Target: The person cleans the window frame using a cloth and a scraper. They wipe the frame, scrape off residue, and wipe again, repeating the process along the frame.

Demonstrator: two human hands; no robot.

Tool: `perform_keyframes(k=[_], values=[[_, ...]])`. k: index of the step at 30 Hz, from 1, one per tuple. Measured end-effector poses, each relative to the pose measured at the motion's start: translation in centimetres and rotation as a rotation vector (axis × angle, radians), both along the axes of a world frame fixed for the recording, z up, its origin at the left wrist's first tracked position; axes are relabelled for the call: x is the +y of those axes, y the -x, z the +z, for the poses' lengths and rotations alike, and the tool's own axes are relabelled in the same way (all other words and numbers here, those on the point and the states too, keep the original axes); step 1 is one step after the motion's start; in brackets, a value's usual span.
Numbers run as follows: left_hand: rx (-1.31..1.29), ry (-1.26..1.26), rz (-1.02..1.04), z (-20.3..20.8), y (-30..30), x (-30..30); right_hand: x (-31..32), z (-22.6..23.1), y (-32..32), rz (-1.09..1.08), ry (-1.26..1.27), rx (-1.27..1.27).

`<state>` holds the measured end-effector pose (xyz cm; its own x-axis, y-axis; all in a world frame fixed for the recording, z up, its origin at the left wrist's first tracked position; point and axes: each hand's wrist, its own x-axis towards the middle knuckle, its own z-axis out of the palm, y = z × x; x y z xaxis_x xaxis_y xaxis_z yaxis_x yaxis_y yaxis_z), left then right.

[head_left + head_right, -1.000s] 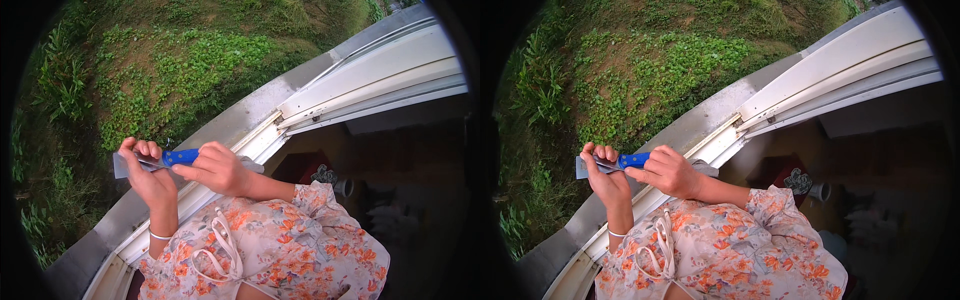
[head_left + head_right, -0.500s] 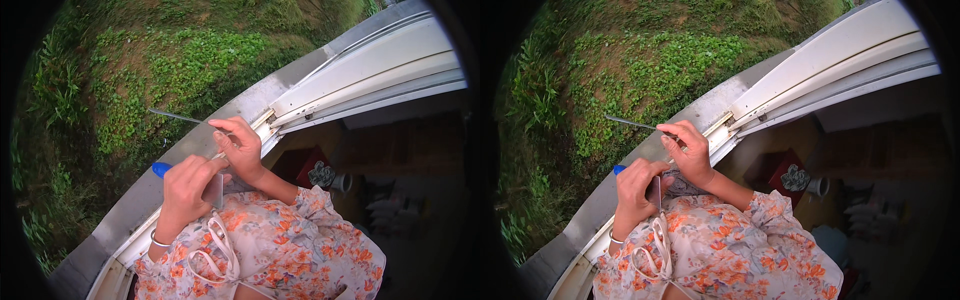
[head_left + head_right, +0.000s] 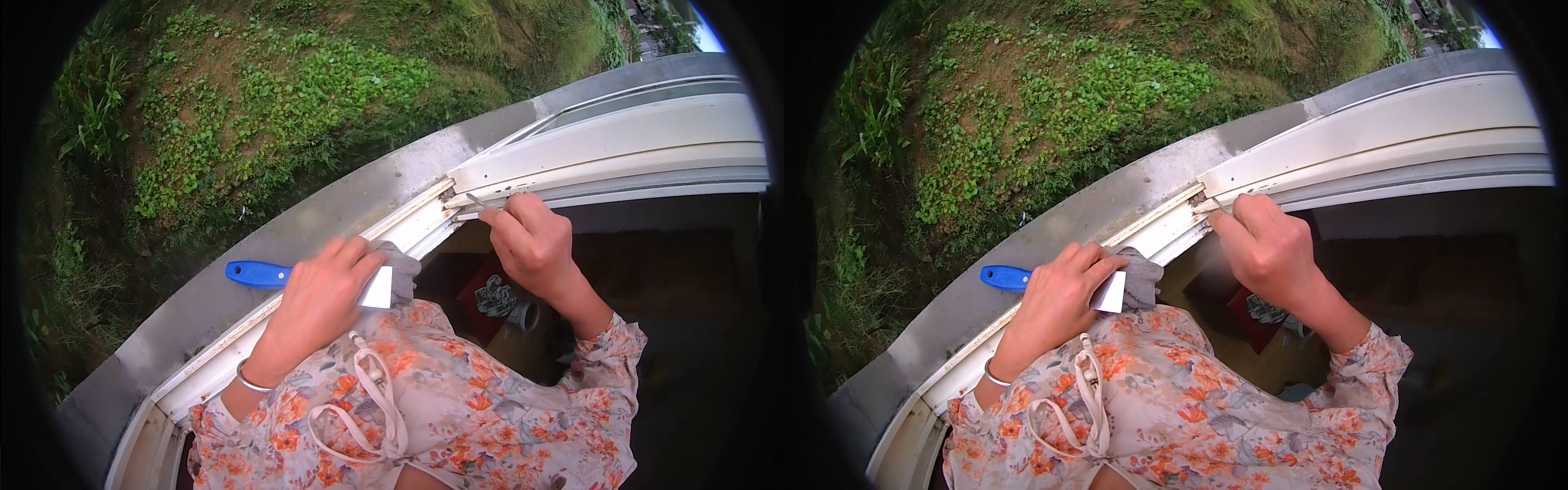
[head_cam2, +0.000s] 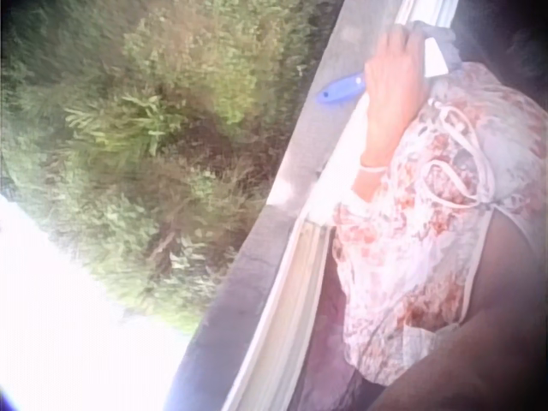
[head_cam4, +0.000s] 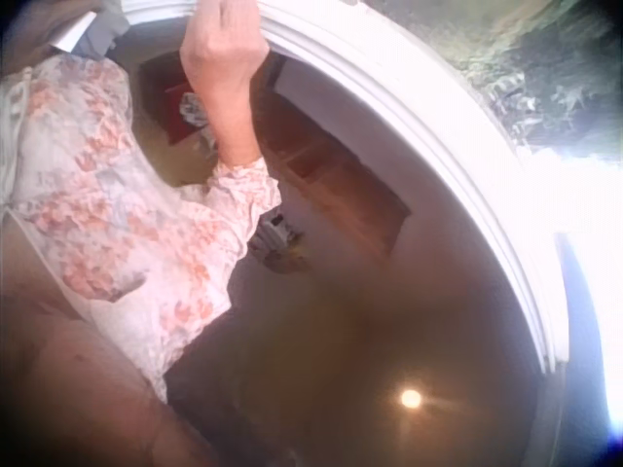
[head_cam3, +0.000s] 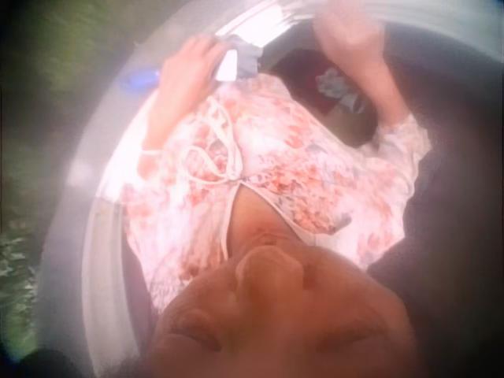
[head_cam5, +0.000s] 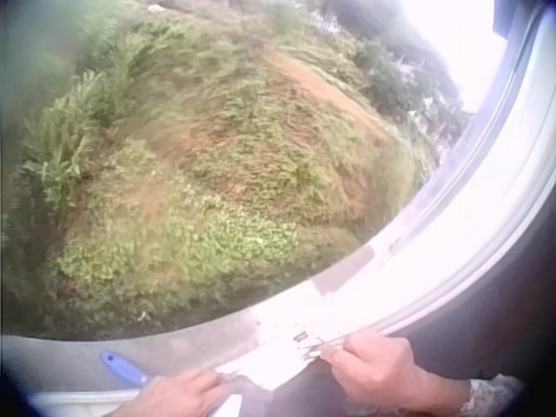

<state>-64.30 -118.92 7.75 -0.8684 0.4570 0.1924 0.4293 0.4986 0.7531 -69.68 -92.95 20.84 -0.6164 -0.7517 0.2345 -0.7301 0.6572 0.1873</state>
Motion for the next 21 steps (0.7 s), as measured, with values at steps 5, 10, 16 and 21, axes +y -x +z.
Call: perform_keyframes(k=[5,10,16,21], values=[[0.024,-0.006,0.014,-0.7,-0.3,-0.1,0.4,-2.7,0.5,-0.003,-0.02,-0.026],[0.018,0.007,0.021,-0.7,-0.2,-0.3,-0.5,-3.4,1.9,-0.115,0.041,-0.109],[0.01,-0.02,0.027,-0.7,-0.1,-0.4,-1.2,-5.0,1.8,-0.127,-0.047,-0.053],[0.006,-0.019,0.033,-0.7,-0.1,-0.3,-1.2,-6.3,1.6,-0.153,-0.069,-0.057]])
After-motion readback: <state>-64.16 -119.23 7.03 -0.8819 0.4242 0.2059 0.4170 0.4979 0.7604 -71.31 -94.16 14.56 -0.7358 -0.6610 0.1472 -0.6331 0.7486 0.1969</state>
